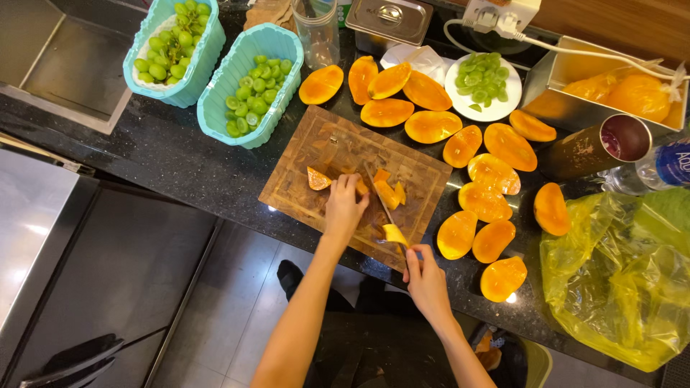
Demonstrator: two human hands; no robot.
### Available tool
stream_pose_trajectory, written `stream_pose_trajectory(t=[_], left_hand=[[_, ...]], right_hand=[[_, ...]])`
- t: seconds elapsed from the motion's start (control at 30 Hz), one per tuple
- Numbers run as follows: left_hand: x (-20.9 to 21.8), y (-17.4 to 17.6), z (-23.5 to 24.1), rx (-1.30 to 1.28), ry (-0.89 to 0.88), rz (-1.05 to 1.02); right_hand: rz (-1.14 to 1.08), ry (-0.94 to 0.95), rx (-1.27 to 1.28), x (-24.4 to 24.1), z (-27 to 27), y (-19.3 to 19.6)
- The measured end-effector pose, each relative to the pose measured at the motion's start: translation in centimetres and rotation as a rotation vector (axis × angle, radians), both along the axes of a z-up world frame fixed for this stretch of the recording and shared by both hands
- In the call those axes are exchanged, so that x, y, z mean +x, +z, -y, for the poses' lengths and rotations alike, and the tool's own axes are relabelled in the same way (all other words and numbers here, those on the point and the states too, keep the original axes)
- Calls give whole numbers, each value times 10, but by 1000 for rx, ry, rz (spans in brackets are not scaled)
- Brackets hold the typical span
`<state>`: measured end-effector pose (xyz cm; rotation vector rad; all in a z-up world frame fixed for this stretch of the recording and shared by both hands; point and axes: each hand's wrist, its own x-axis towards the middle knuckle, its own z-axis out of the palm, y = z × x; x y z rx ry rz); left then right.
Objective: The person peels a mango with a knife, slices it into halves, and cuts the halves into smaller pieces on a wooden cutting board. The person places the cut pieces on the counter and discards the peels into a plastic bag.
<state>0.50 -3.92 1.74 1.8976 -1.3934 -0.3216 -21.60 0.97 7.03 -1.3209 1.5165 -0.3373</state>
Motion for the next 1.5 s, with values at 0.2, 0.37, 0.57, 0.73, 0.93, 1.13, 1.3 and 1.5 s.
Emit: stream_pose_trajectory(t=[0.2,0.37,0.57,0.73,0.93,1.13,1.3,1.5], left_hand=[[26,-5,-5,-21,-127,-147],[23,-8,-7,10,-101,-243],[26,-10,-3,-37,-105,-198],[27,-14,-4,-83,-119,-190],[27,-19,0,-99,-89,-163],[39,-11,6,-13,63,-180],[34,11,1,-133,26,-36],[10,1,-8,60,-32,-75]], right_hand=[[-68,43,-15,17,1,-1],[-62,50,-61,29,1,-6],[-146,80,-94,36,-1,-5],[-217,87,-125,56,17,-14],[-266,129,-194,48,8,-18],[-334,111,-102,15,-22,-17],[-93,-24,-76,-6,-43,3],[-115,-145,-369,-42,-38,26]])
